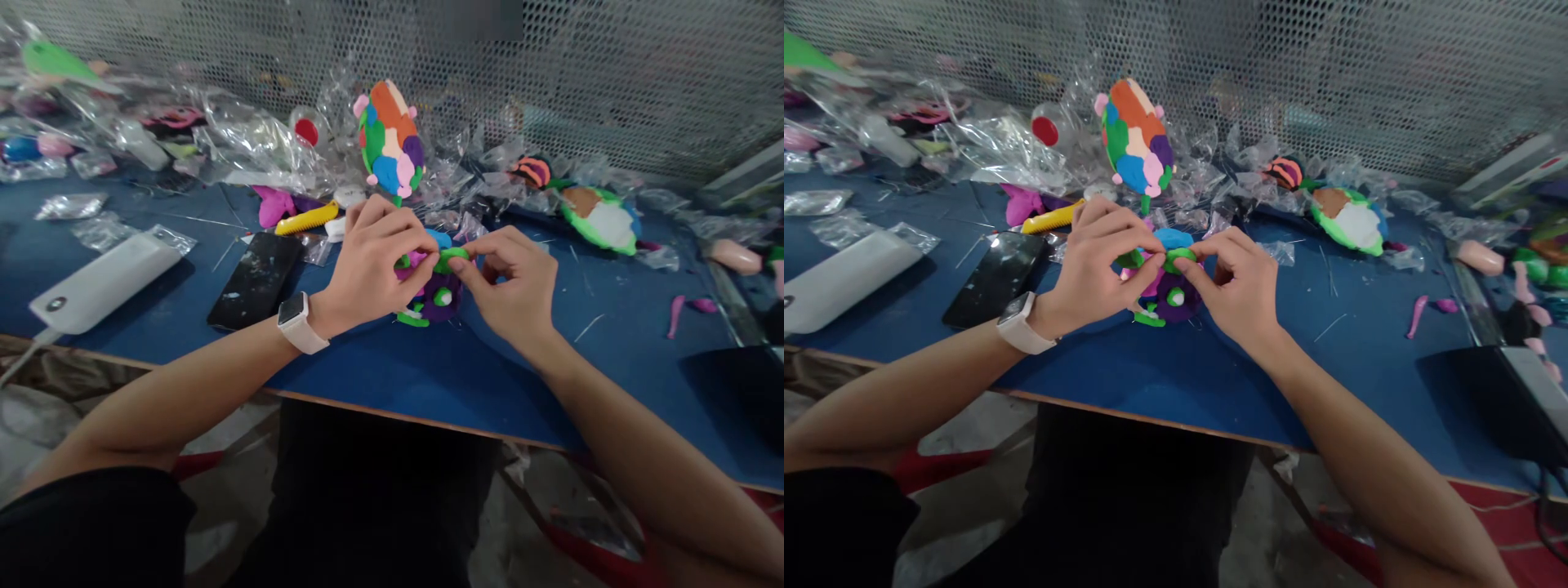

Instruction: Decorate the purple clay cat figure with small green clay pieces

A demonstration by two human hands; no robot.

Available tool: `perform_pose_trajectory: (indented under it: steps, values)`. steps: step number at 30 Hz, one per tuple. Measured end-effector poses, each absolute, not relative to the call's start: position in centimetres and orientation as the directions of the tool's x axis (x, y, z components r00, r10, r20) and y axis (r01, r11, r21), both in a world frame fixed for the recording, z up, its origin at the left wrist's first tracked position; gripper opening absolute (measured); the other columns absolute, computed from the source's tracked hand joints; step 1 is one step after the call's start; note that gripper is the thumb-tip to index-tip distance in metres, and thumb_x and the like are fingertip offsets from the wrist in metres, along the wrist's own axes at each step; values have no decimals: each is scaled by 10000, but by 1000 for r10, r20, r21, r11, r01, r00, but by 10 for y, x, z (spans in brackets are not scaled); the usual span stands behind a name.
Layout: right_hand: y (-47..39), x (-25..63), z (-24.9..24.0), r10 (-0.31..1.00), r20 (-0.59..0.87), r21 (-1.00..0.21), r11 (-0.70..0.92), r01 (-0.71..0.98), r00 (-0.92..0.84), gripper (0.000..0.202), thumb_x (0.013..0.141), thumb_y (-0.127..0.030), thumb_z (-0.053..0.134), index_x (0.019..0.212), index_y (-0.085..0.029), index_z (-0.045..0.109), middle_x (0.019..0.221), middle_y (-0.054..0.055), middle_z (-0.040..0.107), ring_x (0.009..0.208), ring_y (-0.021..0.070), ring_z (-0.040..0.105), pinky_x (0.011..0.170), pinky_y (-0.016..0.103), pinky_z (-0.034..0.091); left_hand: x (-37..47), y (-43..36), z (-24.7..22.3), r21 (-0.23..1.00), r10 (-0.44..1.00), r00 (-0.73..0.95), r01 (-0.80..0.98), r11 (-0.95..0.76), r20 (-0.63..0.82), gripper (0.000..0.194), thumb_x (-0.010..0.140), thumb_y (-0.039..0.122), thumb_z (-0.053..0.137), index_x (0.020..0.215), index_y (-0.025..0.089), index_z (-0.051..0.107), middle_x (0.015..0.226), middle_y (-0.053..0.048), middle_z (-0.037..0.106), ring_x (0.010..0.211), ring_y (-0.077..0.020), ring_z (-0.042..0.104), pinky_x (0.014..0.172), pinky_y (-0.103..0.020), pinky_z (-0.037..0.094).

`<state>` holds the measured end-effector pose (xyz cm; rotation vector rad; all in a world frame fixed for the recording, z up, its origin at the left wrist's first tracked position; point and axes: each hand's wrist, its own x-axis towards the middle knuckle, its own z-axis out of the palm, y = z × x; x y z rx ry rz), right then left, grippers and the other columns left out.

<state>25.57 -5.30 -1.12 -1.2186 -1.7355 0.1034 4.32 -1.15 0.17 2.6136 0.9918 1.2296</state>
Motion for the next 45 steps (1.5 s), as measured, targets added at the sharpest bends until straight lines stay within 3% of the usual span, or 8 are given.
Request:
perform_pose_trajectory:
  steps: [15, 25, 31, 37, 42, 45]
  values:
    - [-53, 250, -14, 758, 652, -600, 511, 616, 6, 117, 936, -401, 790, 925, -286, 809, 912, 4, 753, 596, 108, 533, 525, 282, 435, 43, -11, 1, 324, 573, 482, 505, -800, 662, 85, 944, 244, 660, 901, 264, 731, 921, -40, 712, 1072, -288, 598, 1049, -584, 455]
    - [-53, 262, -13, 837, 547, -717, 483, 503, -24, 257, 930, -484, 784, 1088, -285, 819, 938, 16, 796, 476, 78, 490, 454, 270, 407, 42, -9, 2, 341, 583, 489, 498, -797, 648, 94, 944, 247, 651, 915, 252, 741, 934, -46, 708, 1066, -273, 595, 1059, -559, 455]
    - [-52, 265, -19, 817, 573, -712, 465, 526, 54, 197, 898, -453, 822, 1012, -294, 841, 791, -1, 793, 451, 111, 557, 437, 290, 452, 40, -7, 0, 311, 562, 516, 495, -812, 647, 120, 967, 269, 652, 895, 244, 745, 925, -49, 720, 1038, -263, 586, 1011, -533, 457]
    - [-51, 273, -16, 788, 613, -637, 536, 555, -57, 220, 864, -380, 837, 1064, -289, 825, 780, -8, 796, 473, 123, 587, 488, 305, 510, 38, -6, 2, 292, 544, 523, 489, -822, 655, 61, 930, 295, 691, 903, 266, 737, 949, -42, 717, 1066, -286, 601, 1046, -588, 448]
    - [-51, 273, -17, 791, 610, -642, 526, 558, -44, 133, 873, -347, 830, 997, -297, 832, 646, -37, 728, 454, 131, 586, 471, 303, 494, 40, -5, 2, 305, 544, 545, 470, -828, 637, 62, 942, 286, 668, 901, 266, 710, 968, -52, 717, 1065, -302, 603, 1047, -615, 452]
    - [-50, 272, -17, 787, 617, -641, 527, 558, -35, 130, 876, -352, 836, 997, -304, 830, 701, -30, 765, 468, 128, 594, 470, 303, 492, 40, -5, 1, 291, 534, 556, 468, -834, 636, 72, 957, 277, 646, 910, 263, 699, 985, -51, 716, 1063, -297, 607, 1046, -600, 456]
